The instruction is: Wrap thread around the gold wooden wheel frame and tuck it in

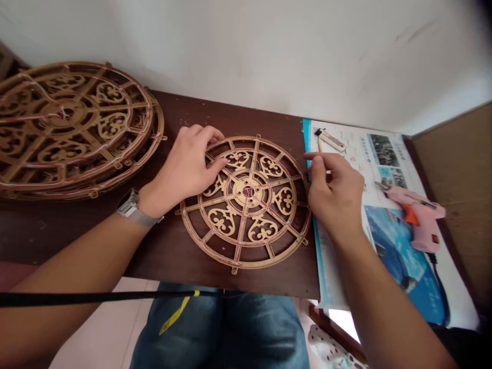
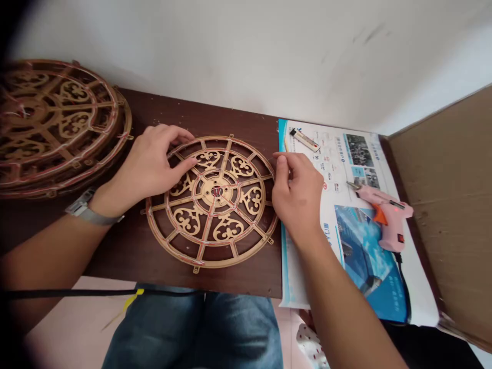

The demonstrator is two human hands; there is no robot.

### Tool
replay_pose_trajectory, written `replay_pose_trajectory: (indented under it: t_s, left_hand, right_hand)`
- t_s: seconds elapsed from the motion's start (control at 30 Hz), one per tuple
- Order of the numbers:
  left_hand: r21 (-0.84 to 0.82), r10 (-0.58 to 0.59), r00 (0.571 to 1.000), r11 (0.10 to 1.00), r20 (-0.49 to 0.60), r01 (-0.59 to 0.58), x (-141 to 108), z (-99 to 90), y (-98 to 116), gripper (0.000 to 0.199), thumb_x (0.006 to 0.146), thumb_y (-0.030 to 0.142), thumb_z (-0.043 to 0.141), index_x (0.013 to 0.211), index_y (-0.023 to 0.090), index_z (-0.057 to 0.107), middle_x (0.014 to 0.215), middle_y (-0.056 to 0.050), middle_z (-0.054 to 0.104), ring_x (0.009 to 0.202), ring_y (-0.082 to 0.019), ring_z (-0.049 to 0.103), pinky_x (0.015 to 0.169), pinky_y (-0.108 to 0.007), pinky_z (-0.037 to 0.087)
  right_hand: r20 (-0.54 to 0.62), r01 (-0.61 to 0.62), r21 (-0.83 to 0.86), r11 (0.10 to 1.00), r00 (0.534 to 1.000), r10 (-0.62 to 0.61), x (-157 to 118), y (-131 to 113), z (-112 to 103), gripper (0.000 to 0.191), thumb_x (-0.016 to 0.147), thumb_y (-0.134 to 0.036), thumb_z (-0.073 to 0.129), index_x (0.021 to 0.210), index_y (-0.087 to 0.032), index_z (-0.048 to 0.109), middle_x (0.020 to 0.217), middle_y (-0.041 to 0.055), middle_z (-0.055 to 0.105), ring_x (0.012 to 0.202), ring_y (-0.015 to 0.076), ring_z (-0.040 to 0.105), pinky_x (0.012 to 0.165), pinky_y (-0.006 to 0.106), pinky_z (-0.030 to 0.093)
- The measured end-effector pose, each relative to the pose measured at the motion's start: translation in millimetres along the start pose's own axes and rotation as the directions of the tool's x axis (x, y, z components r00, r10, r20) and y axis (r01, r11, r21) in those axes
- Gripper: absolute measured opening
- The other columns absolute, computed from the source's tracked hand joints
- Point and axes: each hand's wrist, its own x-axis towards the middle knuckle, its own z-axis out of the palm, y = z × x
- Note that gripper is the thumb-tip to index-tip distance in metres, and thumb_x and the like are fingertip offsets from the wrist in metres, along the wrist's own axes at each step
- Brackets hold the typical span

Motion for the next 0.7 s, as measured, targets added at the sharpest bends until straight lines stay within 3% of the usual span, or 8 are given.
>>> replay_pose_trajectory:
  t_s: [0.07, 0.2, 0.33, 0.5, 0.6, 0.7]
  left_hand:
    - [-0.14, -0.04, 0.999, 0.989, -0.001, 0.039, 1.0, 1.5, -0.1, 0.037, 0.09, 0.039, 0.079, 0.122, 0.023, 0.069, 0.118, -0.01, 0.075, 0.108, -0.032, 0.071, 0.102, -0.057, 0.06]
    - [-0.454, -0.114, 0.993, 0.886, -0.008, 0.098, 4.0, 1.2, 1.0, 0.038, 0.087, 0.035, 0.083, 0.12, 0.022, 0.069, 0.119, -0.009, 0.076, 0.112, -0.027, 0.073, 0.103, -0.049, 0.062]
    - [-0.616, -0.14, 0.988, 0.784, -0.06, 0.074, 5.4, -10.0, 11.5, 0.04, 0.085, 0.031, 0.086, 0.121, 0.022, 0.069, 0.126, -0.008, 0.074, 0.122, -0.024, 0.071, 0.113, -0.047, 0.061]
    - [-0.606, -0.092, 0.993, 0.795, -0.073, 0.029, 6.2, -21.7, 19.5, 0.044, 0.092, 0.053, 0.087, 0.118, 0.023, 0.066, 0.128, -0.003, 0.073, 0.125, -0.025, 0.069, 0.115, -0.055, 0.06]
    - [-0.594, -0.092, 0.991, 0.804, -0.101, 0.014, 6.6, -21.3, 18.7, 0.045, 0.092, 0.056, 0.087, 0.115, 0.022, 0.068, 0.124, -0.001, 0.074, 0.115, -0.024, 0.071, 0.11, -0.055, 0.062]
    - [-0.45, -0.049, 0.979, 0.892, -0.2, -0.048, 3.5, -23.1, 24.9, 0.04, 0.09, 0.048, 0.091, 0.115, 0.023, 0.071, 0.119, -0.001, 0.075, 0.103, -0.023, 0.071, 0.101, -0.052, 0.063]
  right_hand:
    - [-0.007, -0.038, 0.033, 0.999, 0.999, 0.038, 1.2, 1.1, 0.6, 0.037, 0.109, -0.044, 0.054, 0.117, -0.023, 0.084, 0.116, 0.0103, 0.085, 0.103, 0.0268, 0.08, 0.097, 0.044, 0.061]
    - [-0.018, -0.115, 0.107, 0.988, 0.993, 0.118, 4.2, 1.2, 1.5, 0.035, 0.097, -0.046, 0.07, 0.115, -0.021, 0.085, 0.101, 0.0093, 0.085, 0.076, 0.0221, 0.073, 0.078, 0.039, 0.062]
    - [-0.037, -0.151, 0.293, 0.944, 0.985, 0.169, 6.3, -4.8, -0.8, 0.027, 0.089, -0.044, 0.079, 0.105, -0.024, 0.086, 0.094, 0.0056, 0.082, 0.076, 0.0206, 0.071, 0.071, 0.036, 0.061]
    - [0.047, -0.278, 0.653, 0.704, 0.943, 0.329, 5.7, -19.2, -10.1, 0.018, 0.079, -0.035, 0.086, 0.094, -0.026, 0.082, 0.091, 0.0041, 0.078, 0.064, 0.0181, 0.065, 0.056, 0.034, 0.058]
    - [0.049, -0.251, 0.684, 0.685, 0.952, 0.301, 4.9, -25.8, -14.6, 0.013, 0.081, -0.033, 0.083, 0.09, -0.025, 0.079, 0.089, 0.003, 0.073, 0.061, 0.0159, 0.062, 0.053, 0.033, 0.058]
    - [0.053, -0.253, 0.71, 0.657, 0.95, 0.309, 5.2, -29.2, -15.5, 0.016, 0.077, -0.033, 0.085, 0.088, -0.024, 0.079, 0.086, 0.0018, 0.07, 0.058, 0.0146, 0.061, 0.052, 0.032, 0.059]
